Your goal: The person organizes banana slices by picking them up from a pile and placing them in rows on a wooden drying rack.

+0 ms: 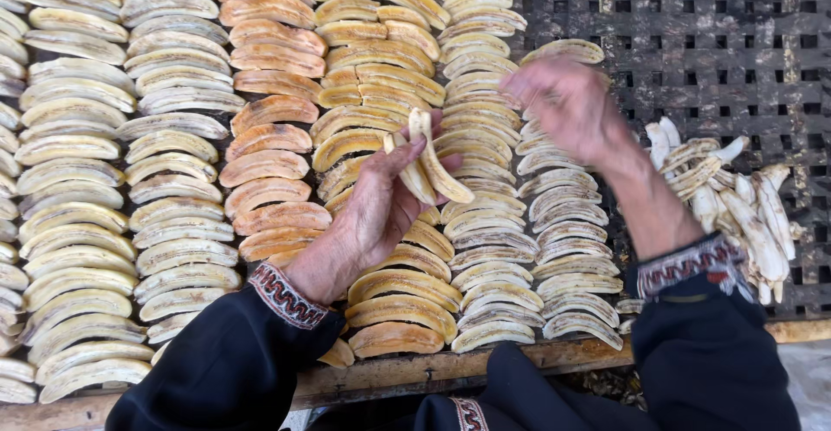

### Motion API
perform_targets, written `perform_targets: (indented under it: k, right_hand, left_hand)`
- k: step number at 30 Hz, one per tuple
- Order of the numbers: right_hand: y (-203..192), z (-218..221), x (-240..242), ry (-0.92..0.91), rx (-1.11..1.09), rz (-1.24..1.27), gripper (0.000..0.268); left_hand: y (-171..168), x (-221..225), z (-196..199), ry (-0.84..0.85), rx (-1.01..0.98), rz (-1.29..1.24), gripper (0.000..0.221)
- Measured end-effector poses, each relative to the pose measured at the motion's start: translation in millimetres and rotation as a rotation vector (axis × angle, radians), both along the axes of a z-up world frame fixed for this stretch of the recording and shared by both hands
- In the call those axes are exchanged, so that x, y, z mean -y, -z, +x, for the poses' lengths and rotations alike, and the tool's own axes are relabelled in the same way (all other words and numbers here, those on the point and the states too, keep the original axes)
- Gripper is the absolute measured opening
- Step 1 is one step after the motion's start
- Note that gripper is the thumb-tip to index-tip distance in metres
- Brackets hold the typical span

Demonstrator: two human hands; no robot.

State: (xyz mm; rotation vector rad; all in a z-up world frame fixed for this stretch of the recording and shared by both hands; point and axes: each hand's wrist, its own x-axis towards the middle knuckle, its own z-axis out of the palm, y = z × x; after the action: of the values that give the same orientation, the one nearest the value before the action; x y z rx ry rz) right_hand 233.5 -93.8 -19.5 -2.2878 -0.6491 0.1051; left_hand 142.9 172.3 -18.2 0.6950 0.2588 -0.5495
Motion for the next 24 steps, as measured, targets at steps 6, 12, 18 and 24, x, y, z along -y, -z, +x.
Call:
perform_targets:
  k: [6,12,18,24]
  right_hand:
    - [-16,-52,-63,-0.214,-0.472,0.39,0.031]
    - [-11,-21,-15,0.216,-0.358,0.539,0.025]
    - [25,73,45,0.579,-0.229,0.608,0.017]
    - [58,91,60,0.602,-0.198,0.479,0.016]
  left_hand:
    - [-1,13,-5,0.106,0.08,0.02,0.057]
    - [7,9,-8,-0.008,0.016,0.038,0.049]
    - [11,-2,-5,-0.142,-0.029,0.099,0.048]
    - [4,-10,-5,-0.123,-0.035,0.068,0.052]
